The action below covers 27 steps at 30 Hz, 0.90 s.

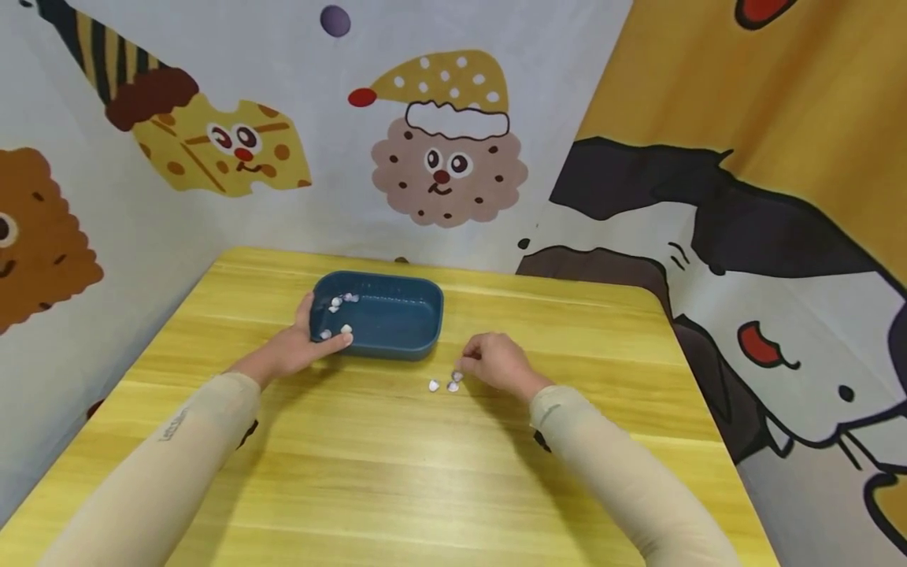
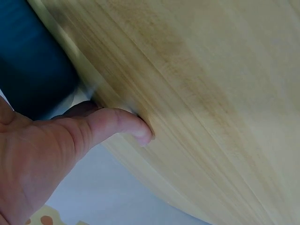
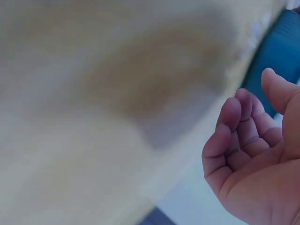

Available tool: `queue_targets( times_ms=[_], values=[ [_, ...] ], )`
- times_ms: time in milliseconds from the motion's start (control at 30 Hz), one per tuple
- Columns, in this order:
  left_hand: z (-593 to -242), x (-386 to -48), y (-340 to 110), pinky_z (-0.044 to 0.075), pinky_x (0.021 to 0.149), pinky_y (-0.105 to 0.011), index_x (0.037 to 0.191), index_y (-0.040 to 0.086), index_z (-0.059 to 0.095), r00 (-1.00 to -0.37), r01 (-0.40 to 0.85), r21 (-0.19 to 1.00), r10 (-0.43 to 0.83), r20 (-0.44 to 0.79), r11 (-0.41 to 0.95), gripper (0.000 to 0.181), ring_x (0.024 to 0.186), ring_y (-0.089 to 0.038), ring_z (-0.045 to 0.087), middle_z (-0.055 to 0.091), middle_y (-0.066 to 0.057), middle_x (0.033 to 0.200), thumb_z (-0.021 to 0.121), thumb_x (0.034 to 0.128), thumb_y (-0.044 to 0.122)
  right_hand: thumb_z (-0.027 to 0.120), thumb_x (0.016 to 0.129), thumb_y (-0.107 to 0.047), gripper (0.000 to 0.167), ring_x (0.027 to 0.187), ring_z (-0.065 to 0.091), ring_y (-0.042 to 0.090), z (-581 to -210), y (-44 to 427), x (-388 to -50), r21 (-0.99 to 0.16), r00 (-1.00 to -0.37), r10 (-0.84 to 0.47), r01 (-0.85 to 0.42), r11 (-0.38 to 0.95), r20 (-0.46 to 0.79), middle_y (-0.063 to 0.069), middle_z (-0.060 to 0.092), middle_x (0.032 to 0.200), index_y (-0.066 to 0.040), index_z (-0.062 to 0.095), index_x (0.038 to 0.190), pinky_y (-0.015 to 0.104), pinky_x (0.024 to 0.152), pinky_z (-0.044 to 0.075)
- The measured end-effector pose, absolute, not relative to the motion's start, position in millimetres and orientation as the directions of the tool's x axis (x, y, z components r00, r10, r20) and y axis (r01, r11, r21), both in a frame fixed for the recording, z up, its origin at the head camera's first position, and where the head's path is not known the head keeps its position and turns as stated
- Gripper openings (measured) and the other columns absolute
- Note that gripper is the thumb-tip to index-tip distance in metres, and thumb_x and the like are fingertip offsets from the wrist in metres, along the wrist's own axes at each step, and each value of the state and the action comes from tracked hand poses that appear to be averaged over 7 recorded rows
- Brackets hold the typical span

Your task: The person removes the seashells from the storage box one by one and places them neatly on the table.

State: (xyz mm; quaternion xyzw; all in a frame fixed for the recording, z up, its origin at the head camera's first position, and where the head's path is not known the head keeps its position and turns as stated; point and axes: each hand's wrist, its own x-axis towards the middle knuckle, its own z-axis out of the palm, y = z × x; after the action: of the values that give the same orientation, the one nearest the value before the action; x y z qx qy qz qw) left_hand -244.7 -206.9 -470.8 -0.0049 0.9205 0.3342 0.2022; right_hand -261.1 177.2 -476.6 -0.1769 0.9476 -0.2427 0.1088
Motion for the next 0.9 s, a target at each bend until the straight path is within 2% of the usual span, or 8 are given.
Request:
queue_targets(
  times_ms=[133, 267, 367, 467, 567, 700, 800, 900],
  values=[
    [-473, -246, -213, 0.040, 0.121, -0.068, 0.162, 0.023, -0.039, -0.923, -0.144, 0.614, 0.119, -0.366, 0.776, 0.133, 0.145, -0.056, 0.051, 0.037, -0.039, 0.165, 0.056, 0.0925, 0.084, 0.072, 0.104, -0.041, 0.040, 0.098, 0.073, 0.020, -440, 145, -276, -0.460, -0.908, -0.411, -0.334, 0.823, -0.076, 0.007, 0.079, 0.116, -0.009, 0.076, 0.128, 0.042, 0.088, 0.061],
    [-475, -247, -214, 0.039, 0.121, -0.069, 0.163, 0.021, -0.038, -0.929, -0.130, 0.632, 0.129, -0.347, 0.764, 0.133, 0.146, -0.057, 0.048, 0.034, -0.039, 0.166, 0.056, 0.0932, 0.083, 0.068, 0.106, -0.045, 0.048, 0.110, 0.072, 0.022, -406, 84, -289, -0.473, -0.878, -0.478, -0.413, 0.779, -0.021, 0.006, 0.075, 0.127, -0.012, 0.069, 0.141, 0.044, 0.095, 0.061],
    [-477, -247, -210, 0.039, 0.121, -0.069, 0.162, 0.020, -0.039, -0.930, -0.110, 0.656, 0.156, -0.333, 0.747, 0.134, 0.147, -0.057, 0.047, 0.032, -0.040, 0.167, 0.056, 0.0928, 0.084, 0.066, 0.106, -0.046, 0.053, 0.128, 0.067, 0.024, -396, 34, -295, -0.438, -0.840, -0.542, -0.490, 0.753, 0.007, 0.006, 0.069, 0.141, -0.015, 0.062, 0.149, 0.045, 0.107, 0.057],
    [-480, -249, -204, 0.041, 0.121, -0.066, 0.161, 0.021, -0.041, -0.931, -0.098, 0.676, 0.173, -0.321, 0.730, 0.137, 0.147, -0.054, 0.049, 0.034, -0.038, 0.166, 0.055, 0.0896, 0.088, 0.063, 0.108, -0.047, 0.058, 0.141, 0.059, 0.027, -401, -6, -308, -0.333, -0.818, -0.574, -0.553, 0.763, 0.044, 0.008, 0.061, 0.153, -0.016, 0.055, 0.156, 0.045, 0.117, 0.050],
    [-479, -251, -197, 0.041, 0.121, -0.064, 0.161, 0.023, -0.041, -0.929, -0.094, 0.687, 0.184, -0.321, 0.721, 0.139, 0.148, -0.053, 0.049, 0.036, -0.037, 0.166, 0.055, 0.0864, 0.092, 0.062, 0.108, -0.046, 0.060, 0.146, 0.054, 0.028, -413, -30, -326, -0.270, -0.854, -0.514, -0.516, 0.813, 0.082, 0.009, 0.055, 0.158, -0.015, 0.051, 0.158, 0.045, 0.122, 0.046],
    [-478, -251, -194, 0.040, 0.123, -0.063, 0.162, 0.024, -0.038, -0.927, -0.109, 0.683, 0.174, -0.331, 0.722, 0.137, 0.149, -0.052, 0.048, 0.036, -0.037, 0.166, 0.057, 0.0882, 0.089, 0.063, 0.108, -0.045, 0.066, 0.147, 0.054, 0.029, -432, -45, -346, -0.350, -0.920, -0.389, -0.381, 0.855, 0.051, 0.012, 0.047, 0.164, -0.013, 0.043, 0.163, 0.045, 0.120, 0.048],
    [-476, -250, -200, 0.038, 0.124, -0.062, 0.164, 0.023, -0.036, -0.928, -0.124, 0.676, 0.155, -0.337, 0.727, 0.136, 0.150, -0.051, 0.046, 0.037, -0.036, 0.166, 0.057, 0.0886, 0.088, 0.064, 0.107, -0.046, 0.074, 0.150, 0.051, 0.032, -444, -54, -353, -0.402, -0.928, -0.372, -0.332, 0.853, -0.025, 0.015, 0.038, 0.170, -0.015, 0.034, 0.167, 0.047, 0.120, 0.049],
    [-472, -249, -208, 0.038, 0.124, -0.063, 0.164, 0.020, -0.036, -0.929, -0.133, 0.666, 0.141, -0.341, 0.734, 0.138, 0.150, -0.052, 0.047, 0.038, -0.037, 0.165, 0.055, 0.0877, 0.090, 0.065, 0.106, -0.048, 0.080, 0.154, 0.046, 0.033, -453, -63, -355, -0.405, -0.918, -0.387, -0.322, 0.856, -0.086, 0.016, 0.033, 0.173, -0.016, 0.029, 0.170, 0.049, 0.121, 0.047]
  ],
)
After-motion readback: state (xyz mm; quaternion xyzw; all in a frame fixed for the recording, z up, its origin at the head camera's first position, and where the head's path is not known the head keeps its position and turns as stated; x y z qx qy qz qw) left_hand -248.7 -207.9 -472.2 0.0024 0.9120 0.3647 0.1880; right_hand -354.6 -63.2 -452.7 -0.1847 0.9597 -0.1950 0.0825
